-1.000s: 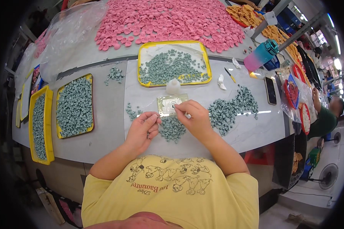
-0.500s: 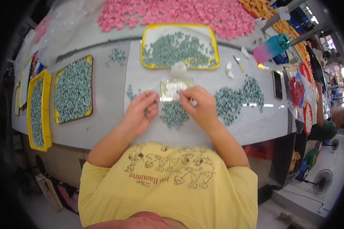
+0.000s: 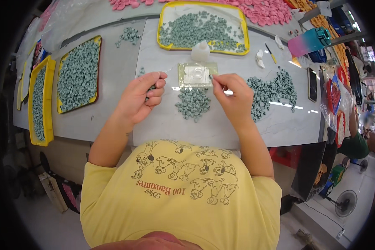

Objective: Placing small green plastic components into a small transparent plastic bag on a factory workbench.

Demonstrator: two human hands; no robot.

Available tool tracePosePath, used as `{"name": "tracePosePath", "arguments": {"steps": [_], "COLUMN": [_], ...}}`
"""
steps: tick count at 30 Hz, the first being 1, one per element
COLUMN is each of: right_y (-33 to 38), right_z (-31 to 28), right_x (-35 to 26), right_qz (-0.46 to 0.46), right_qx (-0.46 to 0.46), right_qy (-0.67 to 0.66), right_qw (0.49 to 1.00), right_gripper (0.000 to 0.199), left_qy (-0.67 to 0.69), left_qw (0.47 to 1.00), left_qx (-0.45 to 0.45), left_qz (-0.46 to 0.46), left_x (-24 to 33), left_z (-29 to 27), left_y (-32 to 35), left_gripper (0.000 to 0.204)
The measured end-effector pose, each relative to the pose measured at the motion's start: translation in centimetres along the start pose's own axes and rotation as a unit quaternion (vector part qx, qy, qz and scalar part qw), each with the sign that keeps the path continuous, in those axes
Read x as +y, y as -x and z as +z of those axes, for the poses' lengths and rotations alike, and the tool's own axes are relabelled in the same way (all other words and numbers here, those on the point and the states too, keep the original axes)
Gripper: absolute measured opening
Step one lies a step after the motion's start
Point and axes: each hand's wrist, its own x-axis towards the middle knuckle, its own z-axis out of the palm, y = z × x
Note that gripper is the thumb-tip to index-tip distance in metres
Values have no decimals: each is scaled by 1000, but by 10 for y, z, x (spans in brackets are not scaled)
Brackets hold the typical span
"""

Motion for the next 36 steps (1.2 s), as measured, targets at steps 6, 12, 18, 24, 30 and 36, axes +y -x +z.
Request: {"name": "tracePosePath", "arguments": {"steps": [6,12,18,24,30,36], "right_y": [43,63,81,61,63,69], "right_z": [11,19,-3,-87,-148,-184], "right_x": [43,54,26,-58,-97,-101], "right_qz": [14,28,6,4,9,7], "right_qx": [12,13,14,54,84,80], "right_qy": [-42,-61,-45,-23,-49,-63], "right_qw": [999,998,999,998,995,995], "right_gripper": [14,13,11,8,7,8], "left_qy": [-40,-116,-718,-829,-862,-865], "left_qw": [998,992,600,465,382,335], "left_qx": [35,50,-10,-149,-232,-220], "left_qz": [13,-25,353,273,241,302], "left_x": [-37,-75,-129,-91,-98,-119], "left_z": [-29,-61,-50,59,113,134], "left_y": [32,59,90,166,208,220], "left_gripper": [26,34,24,14,18,14]}}
